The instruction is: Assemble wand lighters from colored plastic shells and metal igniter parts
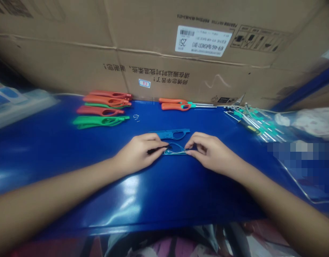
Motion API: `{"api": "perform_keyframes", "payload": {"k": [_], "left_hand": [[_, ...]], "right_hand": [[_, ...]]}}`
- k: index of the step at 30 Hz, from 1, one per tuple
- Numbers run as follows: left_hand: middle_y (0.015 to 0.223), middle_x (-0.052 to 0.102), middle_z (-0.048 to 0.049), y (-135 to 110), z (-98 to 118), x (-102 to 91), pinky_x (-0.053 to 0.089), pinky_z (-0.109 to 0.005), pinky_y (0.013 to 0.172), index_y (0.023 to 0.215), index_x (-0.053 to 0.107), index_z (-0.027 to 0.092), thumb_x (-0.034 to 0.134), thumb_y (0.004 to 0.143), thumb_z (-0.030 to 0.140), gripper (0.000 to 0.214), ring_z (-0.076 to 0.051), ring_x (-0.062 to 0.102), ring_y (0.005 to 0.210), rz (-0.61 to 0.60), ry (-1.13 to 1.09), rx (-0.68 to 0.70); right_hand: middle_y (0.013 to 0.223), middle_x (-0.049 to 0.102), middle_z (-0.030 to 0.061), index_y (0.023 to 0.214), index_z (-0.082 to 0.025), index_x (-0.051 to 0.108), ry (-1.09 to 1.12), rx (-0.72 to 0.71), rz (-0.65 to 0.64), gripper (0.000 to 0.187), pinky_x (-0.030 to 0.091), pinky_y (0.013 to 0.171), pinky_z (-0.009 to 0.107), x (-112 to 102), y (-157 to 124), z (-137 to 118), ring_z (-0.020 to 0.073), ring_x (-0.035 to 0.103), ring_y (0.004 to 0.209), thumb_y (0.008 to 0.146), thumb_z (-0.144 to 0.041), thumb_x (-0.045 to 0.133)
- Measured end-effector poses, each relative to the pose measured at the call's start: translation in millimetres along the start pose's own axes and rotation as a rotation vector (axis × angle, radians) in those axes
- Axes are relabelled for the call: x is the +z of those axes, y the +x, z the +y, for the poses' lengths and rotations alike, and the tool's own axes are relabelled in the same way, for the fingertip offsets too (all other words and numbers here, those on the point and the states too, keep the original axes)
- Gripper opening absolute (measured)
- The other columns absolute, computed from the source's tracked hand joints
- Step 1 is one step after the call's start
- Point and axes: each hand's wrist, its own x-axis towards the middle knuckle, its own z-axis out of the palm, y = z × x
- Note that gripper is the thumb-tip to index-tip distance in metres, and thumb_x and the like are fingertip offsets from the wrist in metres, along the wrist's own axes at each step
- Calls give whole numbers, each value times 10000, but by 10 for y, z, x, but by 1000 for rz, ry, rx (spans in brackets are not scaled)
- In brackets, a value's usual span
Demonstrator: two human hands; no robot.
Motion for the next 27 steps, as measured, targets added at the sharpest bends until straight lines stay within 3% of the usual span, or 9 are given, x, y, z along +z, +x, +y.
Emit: {"api": "perform_keyframes", "payload": {"k": [5,11,27], "left_hand": [[962,728,-65,-16,13,-5,558,-228,793,1126,742,139,636,936,161,219,-132,697,843,20,-7,13],[988,736,-68,-18,46,-17,566,-230,819,1103,743,158,650,921,143,205,-131,702,870,107,-11,59],[953,731,-88,-9,43,-34,584,-260,776,1083,741,159,654,897,133,208,-158,698,833,27,-65,150]], "right_hand": [[985,586,22,988,-180,644,14,-103,-19,102,411,604,234,36,-44,-23,68,452,596,917,-132,588],[951,575,13,939,-181,647,-5,-58,-44,40,405,616,246,50,-34,-31,71,426,585,928,-178,609],[951,556,5,965,-202,572,-100,-18,-66,45,366,620,266,62,-39,-39,99,426,609,936,-174,591]]}}
